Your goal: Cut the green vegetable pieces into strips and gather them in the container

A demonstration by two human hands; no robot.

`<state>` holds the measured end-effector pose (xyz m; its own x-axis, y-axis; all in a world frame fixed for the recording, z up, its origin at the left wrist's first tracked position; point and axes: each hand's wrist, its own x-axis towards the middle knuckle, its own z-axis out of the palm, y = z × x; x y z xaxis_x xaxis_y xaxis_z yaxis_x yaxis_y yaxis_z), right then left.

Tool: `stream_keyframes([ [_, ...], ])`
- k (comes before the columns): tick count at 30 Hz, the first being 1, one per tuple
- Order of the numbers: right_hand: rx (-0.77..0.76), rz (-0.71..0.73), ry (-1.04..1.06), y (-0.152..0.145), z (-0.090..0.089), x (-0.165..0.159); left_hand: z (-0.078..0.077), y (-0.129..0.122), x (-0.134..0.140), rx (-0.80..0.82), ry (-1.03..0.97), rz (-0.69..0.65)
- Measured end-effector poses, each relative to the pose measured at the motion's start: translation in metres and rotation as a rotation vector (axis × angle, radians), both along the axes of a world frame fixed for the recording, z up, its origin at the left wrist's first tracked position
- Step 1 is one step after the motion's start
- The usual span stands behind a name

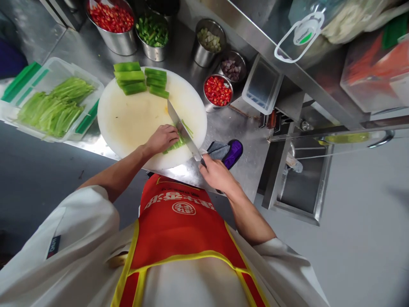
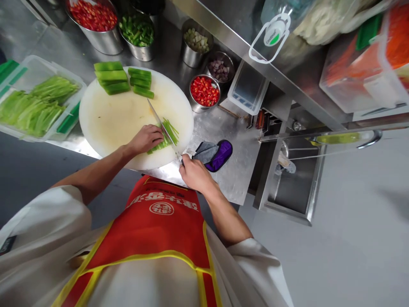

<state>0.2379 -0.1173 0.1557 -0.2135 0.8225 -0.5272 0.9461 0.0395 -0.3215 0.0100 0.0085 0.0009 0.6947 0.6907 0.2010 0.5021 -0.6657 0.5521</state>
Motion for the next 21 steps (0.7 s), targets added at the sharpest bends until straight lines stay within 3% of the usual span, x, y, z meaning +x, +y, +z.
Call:
stream_keyframes([
  [5, -0.038, -0.013, -0.031, 0.008, -0.015, -0.012, 0.001, 0.000, -0.001, 0.019, 0.004, -0.003],
  [11, -0.016, -0.005, 0.004, 0.001, 0.002, -0.002, 0.000, -0.003, 0.000, 0.014, -0.006, 0.023],
  [18, -0.012, -0.008, -0.036, 0.006, -0.029, -0.014, 0.000, -0.005, 0.000, 0.011, -0.032, 0.026],
  [21, 0.002, -0.009, -0.013, 0.005, -0.022, -0.012, -0.001, -0.006, -0.001, 0.031, -0.039, 0.034],
])
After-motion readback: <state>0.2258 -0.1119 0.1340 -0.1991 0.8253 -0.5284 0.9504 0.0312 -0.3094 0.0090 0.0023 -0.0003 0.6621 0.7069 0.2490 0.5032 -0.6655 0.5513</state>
